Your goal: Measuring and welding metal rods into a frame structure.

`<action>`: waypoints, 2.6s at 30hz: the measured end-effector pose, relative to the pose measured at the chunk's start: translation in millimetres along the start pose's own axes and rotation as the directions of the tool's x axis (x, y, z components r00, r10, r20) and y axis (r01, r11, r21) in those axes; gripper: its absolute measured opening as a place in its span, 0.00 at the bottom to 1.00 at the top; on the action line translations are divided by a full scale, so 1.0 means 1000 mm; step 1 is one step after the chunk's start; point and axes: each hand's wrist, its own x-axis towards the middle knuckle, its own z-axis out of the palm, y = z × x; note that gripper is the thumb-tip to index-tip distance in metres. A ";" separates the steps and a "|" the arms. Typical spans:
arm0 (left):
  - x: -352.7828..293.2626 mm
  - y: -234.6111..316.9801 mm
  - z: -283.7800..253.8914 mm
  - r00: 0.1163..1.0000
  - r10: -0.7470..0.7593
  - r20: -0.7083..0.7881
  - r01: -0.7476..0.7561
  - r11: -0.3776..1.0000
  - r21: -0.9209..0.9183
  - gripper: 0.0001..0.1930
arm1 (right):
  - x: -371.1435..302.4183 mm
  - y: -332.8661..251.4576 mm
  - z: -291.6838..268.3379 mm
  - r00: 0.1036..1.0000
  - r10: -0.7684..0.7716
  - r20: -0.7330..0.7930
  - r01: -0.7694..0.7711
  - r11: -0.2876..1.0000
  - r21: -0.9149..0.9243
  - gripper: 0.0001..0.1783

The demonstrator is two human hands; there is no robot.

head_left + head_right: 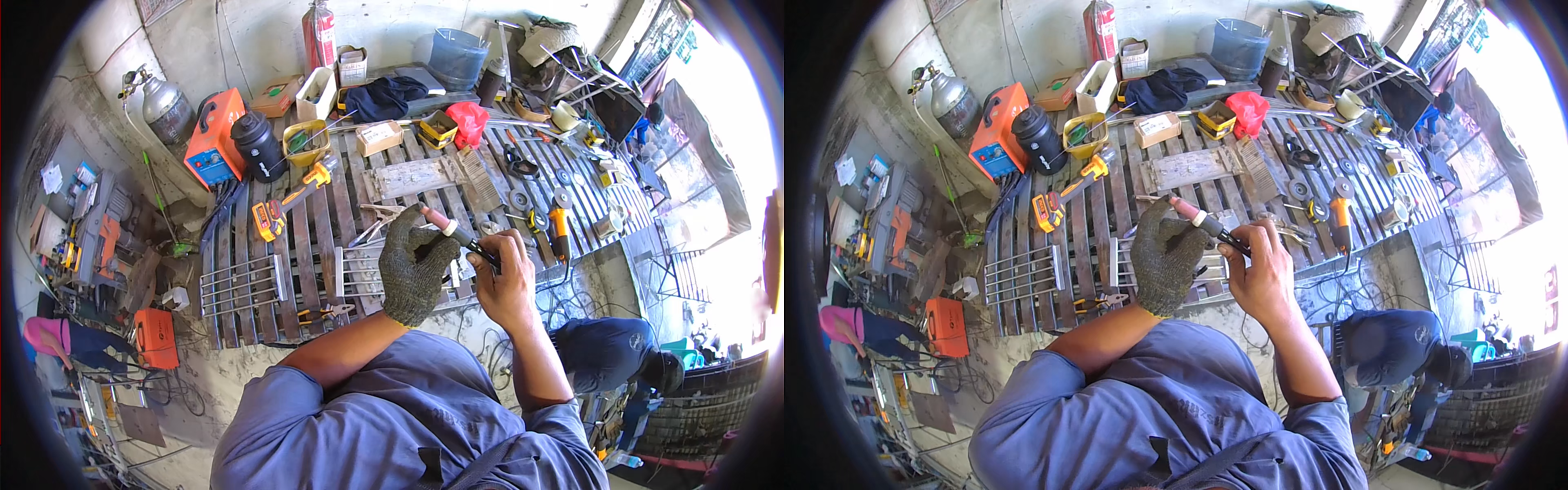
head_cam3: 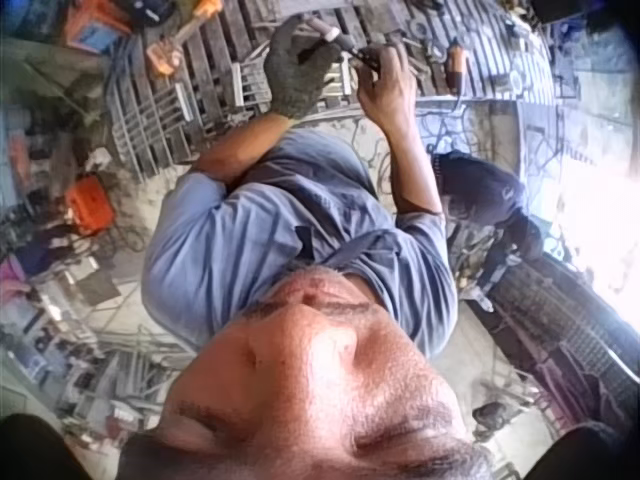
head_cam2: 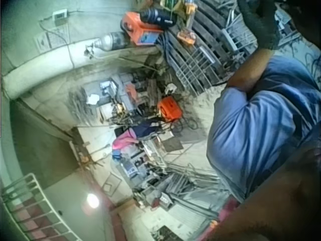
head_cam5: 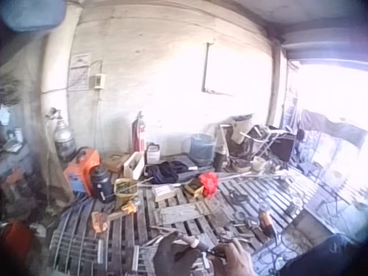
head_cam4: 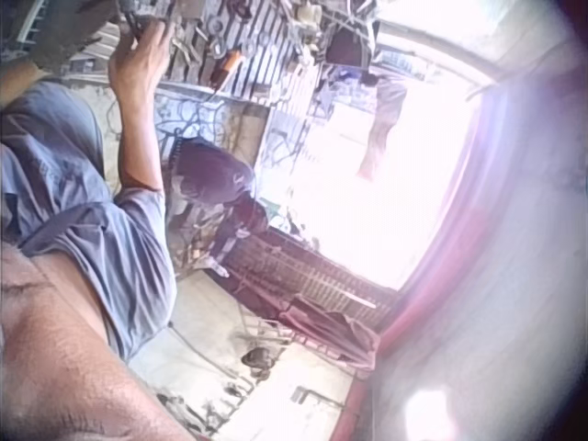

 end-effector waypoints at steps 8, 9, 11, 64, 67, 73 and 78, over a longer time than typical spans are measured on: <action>0.012 -0.015 -0.002 0.954 -0.297 0.035 0.299 0.942 -0.152 0.27 | 0.009 -0.008 0.006 0.969 -0.248 -0.003 0.237 0.926 -0.294 0.10; 0.015 -0.017 -0.001 0.969 -0.243 0.038 0.246 0.952 -0.179 0.26 | 0.015 -0.007 0.008 0.966 -0.260 -0.006 0.244 0.915 -0.322 0.10; 0.017 -0.014 -0.001 0.981 -0.184 0.057 0.191 0.965 -0.182 0.24 | 0.021 -0.012 0.006 0.975 -0.224 0.008 0.215 0.924 -0.315 0.09; 0.031 -0.051 -0.012 0.954 -0.250 -0.164 0.165 0.898 -0.407 0.27 | 0.045 0.018 0.055 0.934 -0.326 0.147 0.358 0.842 -0.404 0.11; 0.033 -0.041 -0.011 0.969 -0.020 -0.247 -0.052 0.958 -0.283 0.30 | 0.043 0.019 0.054 0.962 -0.268 0.052 0.271 0.916 -0.295 0.11; 0.024 -0.044 -0.014 0.977 -0.050 -0.207 0.012 0.983 -0.183 0.36 | 0.034 0.020 0.047 0.968 -0.249 0.046 0.251 0.926 -0.280 0.08; 0.025 -0.041 -0.016 0.975 0.005 -0.222 -0.031 0.993 -0.112 0.36 | 0.036 0.009 0.040 0.983 -0.134 0.124 0.162 0.954 -0.251 0.08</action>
